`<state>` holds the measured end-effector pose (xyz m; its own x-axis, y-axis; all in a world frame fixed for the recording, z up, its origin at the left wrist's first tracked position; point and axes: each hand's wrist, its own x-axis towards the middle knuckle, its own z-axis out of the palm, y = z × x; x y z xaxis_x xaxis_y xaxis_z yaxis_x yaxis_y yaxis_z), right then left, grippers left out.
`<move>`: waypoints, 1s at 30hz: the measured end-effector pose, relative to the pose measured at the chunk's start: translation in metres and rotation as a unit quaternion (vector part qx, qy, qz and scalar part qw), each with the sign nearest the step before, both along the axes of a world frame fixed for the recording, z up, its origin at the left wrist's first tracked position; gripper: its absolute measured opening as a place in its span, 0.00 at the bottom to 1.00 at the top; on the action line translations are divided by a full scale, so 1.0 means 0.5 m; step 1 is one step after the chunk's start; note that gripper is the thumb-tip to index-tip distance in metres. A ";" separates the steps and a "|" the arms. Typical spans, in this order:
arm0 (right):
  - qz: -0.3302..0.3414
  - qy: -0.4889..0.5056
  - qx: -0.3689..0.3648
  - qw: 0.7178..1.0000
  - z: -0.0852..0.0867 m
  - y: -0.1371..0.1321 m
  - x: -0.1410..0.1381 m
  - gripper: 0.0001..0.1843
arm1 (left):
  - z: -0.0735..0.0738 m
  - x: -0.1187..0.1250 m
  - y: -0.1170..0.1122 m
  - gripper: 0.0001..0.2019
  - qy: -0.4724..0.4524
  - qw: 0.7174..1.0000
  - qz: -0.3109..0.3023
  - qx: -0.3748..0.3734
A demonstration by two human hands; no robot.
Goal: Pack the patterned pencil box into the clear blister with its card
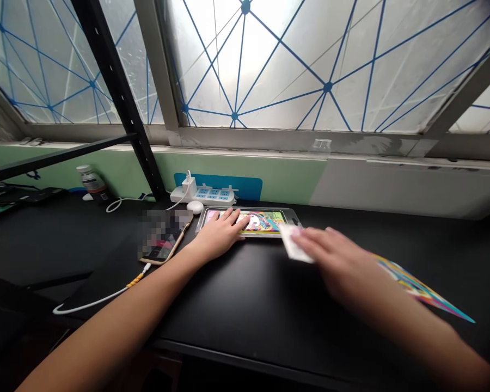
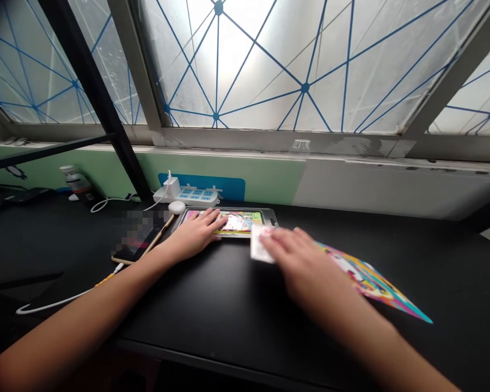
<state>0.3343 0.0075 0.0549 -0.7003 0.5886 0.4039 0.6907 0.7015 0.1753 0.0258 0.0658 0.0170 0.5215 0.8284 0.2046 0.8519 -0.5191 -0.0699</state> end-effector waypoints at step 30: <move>0.238 0.131 -0.105 0.957 -0.095 0.031 -0.223 0.15 | 0.014 0.057 0.007 0.21 -0.102 0.994 -0.047 -0.006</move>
